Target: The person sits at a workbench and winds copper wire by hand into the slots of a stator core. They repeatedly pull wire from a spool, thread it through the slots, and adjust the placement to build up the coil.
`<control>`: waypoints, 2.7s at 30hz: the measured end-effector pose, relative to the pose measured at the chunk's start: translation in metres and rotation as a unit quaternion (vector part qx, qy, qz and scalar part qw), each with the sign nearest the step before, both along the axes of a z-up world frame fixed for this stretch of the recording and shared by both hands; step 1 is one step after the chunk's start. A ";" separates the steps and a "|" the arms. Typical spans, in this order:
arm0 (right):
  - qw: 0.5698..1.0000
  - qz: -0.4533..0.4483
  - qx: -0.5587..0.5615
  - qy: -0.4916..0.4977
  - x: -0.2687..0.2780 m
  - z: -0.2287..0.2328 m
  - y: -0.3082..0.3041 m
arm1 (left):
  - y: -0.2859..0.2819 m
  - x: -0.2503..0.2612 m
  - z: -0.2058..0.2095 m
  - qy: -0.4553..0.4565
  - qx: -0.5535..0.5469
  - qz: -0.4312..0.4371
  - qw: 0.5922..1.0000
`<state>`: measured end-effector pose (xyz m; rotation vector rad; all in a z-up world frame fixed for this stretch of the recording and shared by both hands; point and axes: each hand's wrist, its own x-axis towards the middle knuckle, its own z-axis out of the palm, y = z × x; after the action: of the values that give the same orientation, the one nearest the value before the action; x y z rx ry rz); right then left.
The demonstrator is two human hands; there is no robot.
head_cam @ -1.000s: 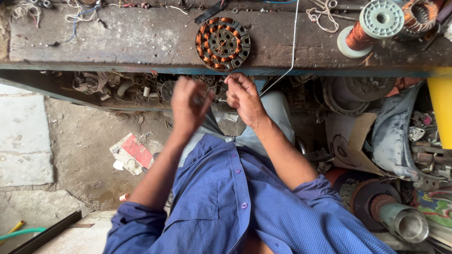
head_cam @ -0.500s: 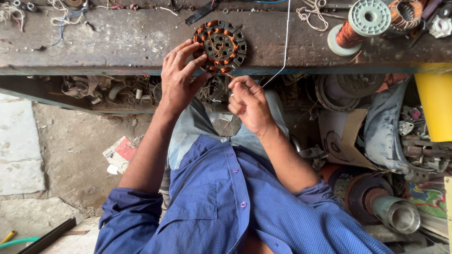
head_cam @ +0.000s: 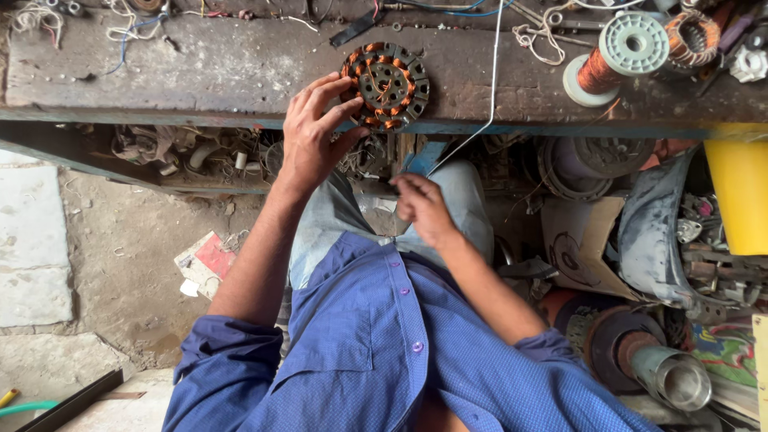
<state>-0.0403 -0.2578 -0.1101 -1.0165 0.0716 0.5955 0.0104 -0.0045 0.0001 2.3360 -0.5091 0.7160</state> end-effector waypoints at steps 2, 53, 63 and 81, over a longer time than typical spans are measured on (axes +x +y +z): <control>1.000 -0.011 0.024 -0.014 0.001 -0.002 -0.022 | 0.000 0.000 0.000 0.000 -0.002 -0.001 1.000; 0.747 0.166 -0.367 -0.529 -0.017 0.035 0.054 | -0.005 0.000 -0.001 -0.026 0.002 0.017 1.000; 0.714 0.025 -0.594 -0.369 -0.008 0.005 -0.052 | -0.001 -0.001 -0.004 -0.031 0.008 0.010 0.999; 0.907 0.053 -0.044 -0.415 -0.027 0.162 -0.066 | -0.007 -0.002 -0.002 -0.036 0.006 0.015 0.999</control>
<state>-0.0674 -0.3235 0.0516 -1.2975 -0.7199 0.2169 0.0087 -0.0116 -0.0022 2.3400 -0.5113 0.8168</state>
